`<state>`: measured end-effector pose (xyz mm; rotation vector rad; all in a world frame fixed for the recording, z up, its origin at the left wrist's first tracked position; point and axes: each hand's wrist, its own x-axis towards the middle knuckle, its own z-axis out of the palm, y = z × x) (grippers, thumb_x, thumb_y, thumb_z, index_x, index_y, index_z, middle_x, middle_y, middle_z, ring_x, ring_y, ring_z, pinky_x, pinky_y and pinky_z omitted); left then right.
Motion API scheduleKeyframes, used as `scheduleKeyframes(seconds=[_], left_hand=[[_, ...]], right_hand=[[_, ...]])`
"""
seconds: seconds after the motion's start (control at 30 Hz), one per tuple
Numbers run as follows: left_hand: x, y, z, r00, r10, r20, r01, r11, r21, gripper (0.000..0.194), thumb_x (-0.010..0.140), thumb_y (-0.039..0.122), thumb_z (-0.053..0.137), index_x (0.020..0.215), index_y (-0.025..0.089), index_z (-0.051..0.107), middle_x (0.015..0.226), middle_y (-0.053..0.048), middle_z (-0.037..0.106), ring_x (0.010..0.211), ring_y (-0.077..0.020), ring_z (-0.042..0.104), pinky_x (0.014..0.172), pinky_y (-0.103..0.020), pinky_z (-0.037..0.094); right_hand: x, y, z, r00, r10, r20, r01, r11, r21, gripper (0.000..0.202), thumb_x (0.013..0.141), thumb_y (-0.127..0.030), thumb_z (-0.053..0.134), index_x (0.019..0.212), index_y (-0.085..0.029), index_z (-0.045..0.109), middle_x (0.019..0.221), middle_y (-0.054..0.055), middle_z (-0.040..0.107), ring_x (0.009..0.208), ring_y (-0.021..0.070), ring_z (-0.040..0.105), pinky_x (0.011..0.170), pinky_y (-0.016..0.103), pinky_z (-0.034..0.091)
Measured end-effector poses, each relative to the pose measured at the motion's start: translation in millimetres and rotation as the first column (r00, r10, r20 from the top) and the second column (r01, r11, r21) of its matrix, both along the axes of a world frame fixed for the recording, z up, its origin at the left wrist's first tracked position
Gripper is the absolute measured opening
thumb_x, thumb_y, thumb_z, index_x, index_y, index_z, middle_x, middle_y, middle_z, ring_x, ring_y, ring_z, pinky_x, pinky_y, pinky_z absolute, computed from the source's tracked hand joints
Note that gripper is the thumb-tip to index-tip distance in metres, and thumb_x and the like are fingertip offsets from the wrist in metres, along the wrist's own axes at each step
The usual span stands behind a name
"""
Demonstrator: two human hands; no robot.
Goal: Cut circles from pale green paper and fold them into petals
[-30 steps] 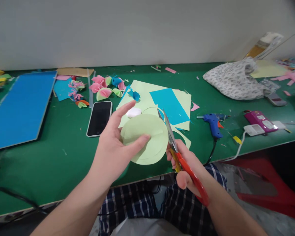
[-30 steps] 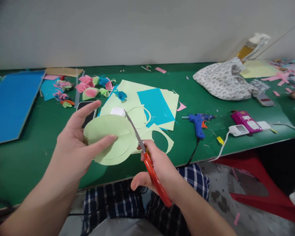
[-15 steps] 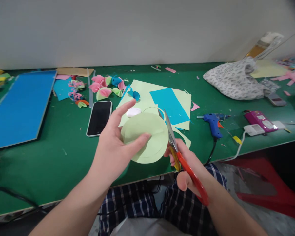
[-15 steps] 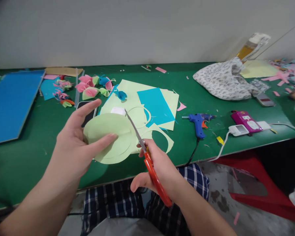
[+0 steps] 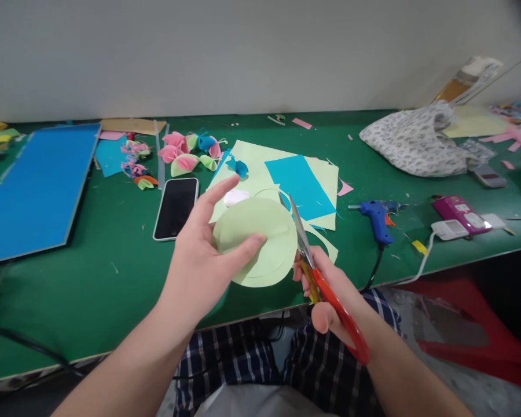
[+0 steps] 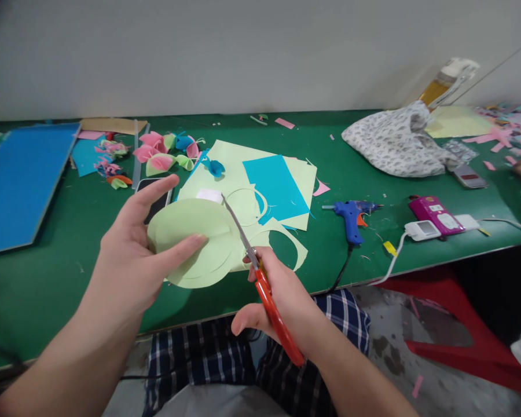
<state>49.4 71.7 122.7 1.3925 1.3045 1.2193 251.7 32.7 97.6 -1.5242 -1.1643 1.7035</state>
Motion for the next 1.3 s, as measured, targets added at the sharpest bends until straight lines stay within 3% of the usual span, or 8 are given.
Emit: scheduleKeyframes(seconds=[0.13, 0.3, 0.37, 0.53, 0.7, 0.83, 1.03, 1.3], left_hand=[[-0.1, 0.5, -1.6, 1.0, -0.005, 0.003, 0.005, 1.0, 0.024, 0.071, 0.076, 0.024, 0.08, 0.138, 0.041, 0.051, 0.117, 0.002, 0.072, 0.087, -0.02, 0.075, 0.068, -0.03, 0.067], [-0.2, 1.2, -0.6, 1.0, 0.001, -0.008, -0.001, 1.0, 0.013, 0.069, 0.075, 0.022, 0.08, 0.135, 0.043, 0.053, 0.119, 0.003, 0.071, 0.087, -0.0191, 0.075, 0.068, -0.029, 0.067], [-0.8, 1.7, 0.5, 1.0, 0.004, -0.017, -0.004, 1.0, 0.016, 0.069, 0.075, 0.022, 0.08, 0.135, 0.043, 0.054, 0.126, 0.002, 0.068, 0.089, -0.0195, 0.075, 0.069, -0.03, 0.067], [-0.6, 2.7, 4.6, 1.0, -0.001, -0.024, 0.001, 1.0, 0.013, 0.069, 0.073, 0.022, 0.081, 0.135, 0.039, 0.055, 0.127, 0.001, 0.067, 0.085, -0.0188, 0.074, 0.064, -0.028, 0.066], [-2.1, 3.1, 8.4, 1.0, -0.022, -0.017, 0.022, 1.0, -0.005, 0.069, 0.074, 0.021, 0.081, 0.135, 0.036, 0.055, 0.11, 0.0, 0.074, 0.082, -0.0191, 0.074, 0.064, -0.029, 0.066], [-7.3, 5.4, 6.6, 0.997, -0.08, -0.024, 0.08, 0.997, 0.02, 0.07, 0.073, 0.024, 0.081, 0.136, 0.038, 0.054, 0.107, 0.0, 0.074, 0.079, -0.0195, 0.074, 0.062, -0.031, 0.066], [-9.3, 8.3, 6.8, 0.996, -0.088, 0.033, 0.089, 0.996, -0.015, 0.069, 0.071, 0.021, 0.083, 0.133, 0.038, 0.057, 0.099, 0.003, 0.074, 0.07, -0.0146, 0.072, 0.056, -0.023, 0.063], [-12.3, 12.4, 10.4, 0.987, -0.137, 0.086, 0.142, 0.988, -0.066, 0.069, 0.07, 0.017, 0.083, 0.131, 0.04, 0.058, 0.089, 0.006, 0.074, 0.069, -0.0141, 0.073, 0.056, -0.022, 0.063]], right_hand=[[1.3, -2.2, -4.2, 0.999, 0.015, -0.035, -0.014, 1.0, 0.016, 0.095, 0.027, -0.086, 0.076, 0.098, -0.027, 0.053, 0.092, 0.0, 0.049, 0.072, 0.0165, 0.038, 0.053, 0.026, 0.035], [1.0, -2.5, -6.0, 0.999, 0.006, -0.042, -0.005, 1.0, 0.024, 0.096, 0.024, -0.091, 0.066, 0.094, -0.027, 0.053, 0.088, -0.001, 0.048, 0.067, 0.0136, 0.035, 0.051, 0.024, 0.034], [1.0, -2.5, -6.8, 0.998, 0.003, -0.068, 0.0, 0.999, 0.046, 0.089, 0.032, -0.088, 0.072, 0.094, -0.027, 0.054, 0.088, -0.002, 0.048, 0.065, 0.0126, 0.037, 0.05, 0.023, 0.034], [-1.0, -1.6, -6.5, 0.996, -0.069, -0.048, 0.065, 0.995, -0.07, 0.047, 0.075, -0.066, 0.072, 0.094, -0.026, 0.058, 0.08, -0.001, 0.048, 0.06, 0.0119, 0.049, 0.047, 0.021, 0.035], [-1.0, -1.2, -6.1, 0.995, -0.089, -0.037, 0.084, 0.991, -0.101, 0.031, 0.084, -0.053, 0.07, 0.097, -0.027, 0.06, 0.077, -0.001, 0.047, 0.058, 0.0121, 0.053, 0.048, 0.021, 0.037], [1.8, -1.8, -4.8, 0.998, -0.048, 0.027, 0.049, 0.997, -0.053, 0.031, 0.082, -0.05, 0.072, 0.097, -0.026, 0.058, 0.076, -0.002, 0.048, 0.061, 0.0129, 0.049, 0.052, 0.022, 0.038], [4.2, -0.6, 2.7, 0.998, -0.001, 0.063, 0.003, 1.0, -0.024, 0.049, 0.06, -0.033, 0.091, 0.096, -0.027, 0.058, 0.076, -0.005, 0.049, 0.064, 0.0118, 0.044, 0.057, 0.022, 0.035], [8.7, -1.0, 5.1, 0.998, 0.015, 0.059, -0.015, 1.0, 0.001, 0.065, 0.046, -0.052, 0.095, 0.093, -0.026, 0.059, 0.071, -0.005, 0.049, 0.062, 0.0129, 0.047, 0.053, 0.022, 0.032]])
